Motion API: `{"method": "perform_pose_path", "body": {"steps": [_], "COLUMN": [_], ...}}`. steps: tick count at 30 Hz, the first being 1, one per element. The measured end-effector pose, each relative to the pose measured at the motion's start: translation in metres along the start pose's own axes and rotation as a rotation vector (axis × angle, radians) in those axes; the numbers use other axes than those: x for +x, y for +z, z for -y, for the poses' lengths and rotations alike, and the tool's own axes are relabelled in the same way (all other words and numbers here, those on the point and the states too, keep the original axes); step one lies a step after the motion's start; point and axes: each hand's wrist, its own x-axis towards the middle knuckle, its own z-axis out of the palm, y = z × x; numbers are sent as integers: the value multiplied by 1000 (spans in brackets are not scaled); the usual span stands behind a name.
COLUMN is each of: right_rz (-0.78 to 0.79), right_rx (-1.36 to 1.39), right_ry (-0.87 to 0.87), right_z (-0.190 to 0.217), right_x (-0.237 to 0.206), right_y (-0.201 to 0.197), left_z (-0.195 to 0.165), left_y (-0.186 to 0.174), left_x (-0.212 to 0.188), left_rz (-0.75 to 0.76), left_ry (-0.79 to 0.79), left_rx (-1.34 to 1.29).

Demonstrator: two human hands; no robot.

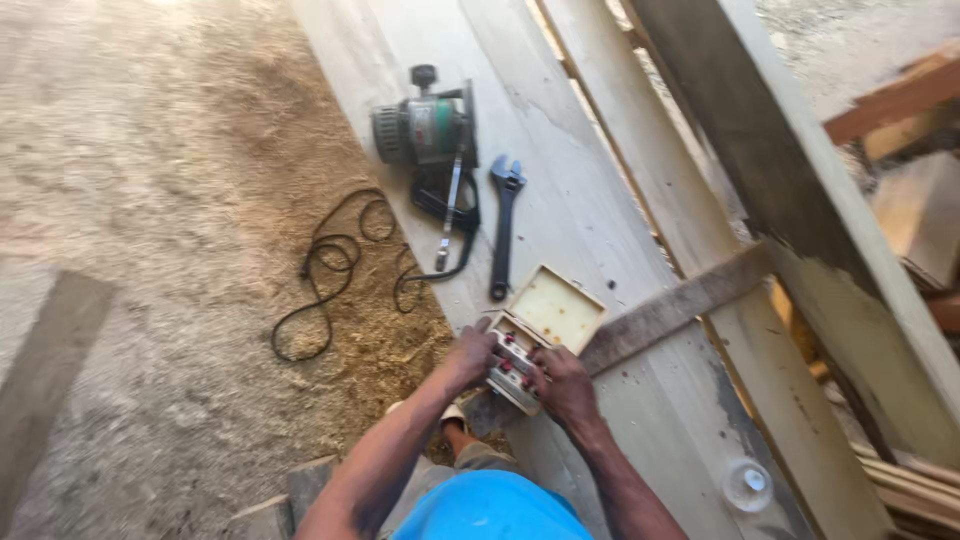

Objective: The person retrieves a wooden box of router bits from a cabinet, selects a bit, and installs it into a handheld router using a wrench. The person then tightens the collet nut to secure the bit in place.

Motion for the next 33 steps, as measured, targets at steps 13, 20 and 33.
{"method": "perform_pose_path", "body": {"steps": [13,20,33], "right_rz": [385,332,318], "right_rx": [-176,-114,-75], "right_ry": [-170,-30,7], "right_z": [19,25,19], "right_x": [53,56,60], "right_y": [-1,-8,-17], "left_z": [-11,-28,-43], "left_y": [-2,-7,-3], "left_x": [0,-2,-6], "left_rz": [-61,-36,-7], "left_ry": [158,59,73], "left_rx": [-3,-91,-36]}}
